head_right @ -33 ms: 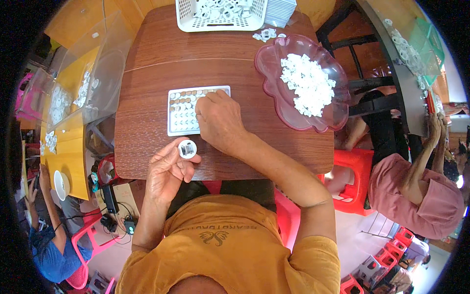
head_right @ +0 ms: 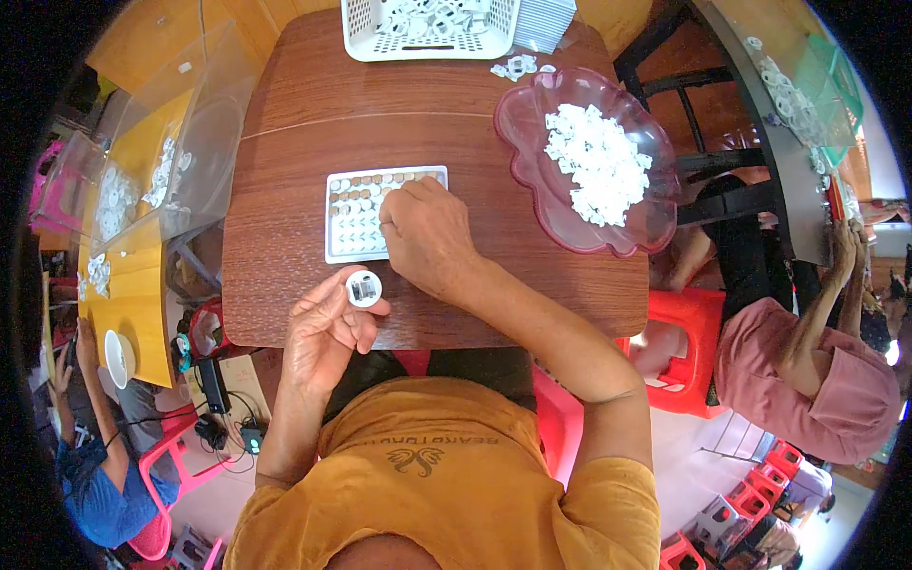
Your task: The person assembles circular casings by hand, inserting internal parts and white filler material into them.
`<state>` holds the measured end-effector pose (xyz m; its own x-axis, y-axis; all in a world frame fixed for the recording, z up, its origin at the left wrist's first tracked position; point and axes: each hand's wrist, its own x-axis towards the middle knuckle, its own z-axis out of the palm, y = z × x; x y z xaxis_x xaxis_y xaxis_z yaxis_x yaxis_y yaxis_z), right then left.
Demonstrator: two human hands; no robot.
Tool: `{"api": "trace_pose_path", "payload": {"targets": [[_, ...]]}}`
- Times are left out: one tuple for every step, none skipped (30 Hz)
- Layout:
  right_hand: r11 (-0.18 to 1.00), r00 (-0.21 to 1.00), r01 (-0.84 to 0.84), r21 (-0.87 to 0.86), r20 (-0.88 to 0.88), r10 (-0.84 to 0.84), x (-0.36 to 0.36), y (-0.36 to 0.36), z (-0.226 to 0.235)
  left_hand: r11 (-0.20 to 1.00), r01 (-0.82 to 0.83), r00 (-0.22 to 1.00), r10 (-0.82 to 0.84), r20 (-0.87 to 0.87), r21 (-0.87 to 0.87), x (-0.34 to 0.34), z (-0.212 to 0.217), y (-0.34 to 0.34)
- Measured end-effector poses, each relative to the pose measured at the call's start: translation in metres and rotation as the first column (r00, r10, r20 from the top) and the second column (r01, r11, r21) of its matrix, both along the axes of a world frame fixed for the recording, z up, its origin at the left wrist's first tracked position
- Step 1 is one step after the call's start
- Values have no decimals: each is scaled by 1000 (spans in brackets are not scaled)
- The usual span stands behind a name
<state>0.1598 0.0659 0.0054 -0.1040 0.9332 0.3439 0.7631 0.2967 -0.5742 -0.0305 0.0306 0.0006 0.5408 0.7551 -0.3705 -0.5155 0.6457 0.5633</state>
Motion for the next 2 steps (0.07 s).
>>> {"api": "trace_pose_path", "payload": {"targets": [[999, 996, -12, -35, -91, 9, 1, -3, -1, 1000, -1, 1000, 1, -1, 1, 0, 0, 0], [999, 992, -7, -49, -128, 1, 1, -5, 0, 1000, -3, 1000, 3, -3, 3, -1, 0, 0]]}}
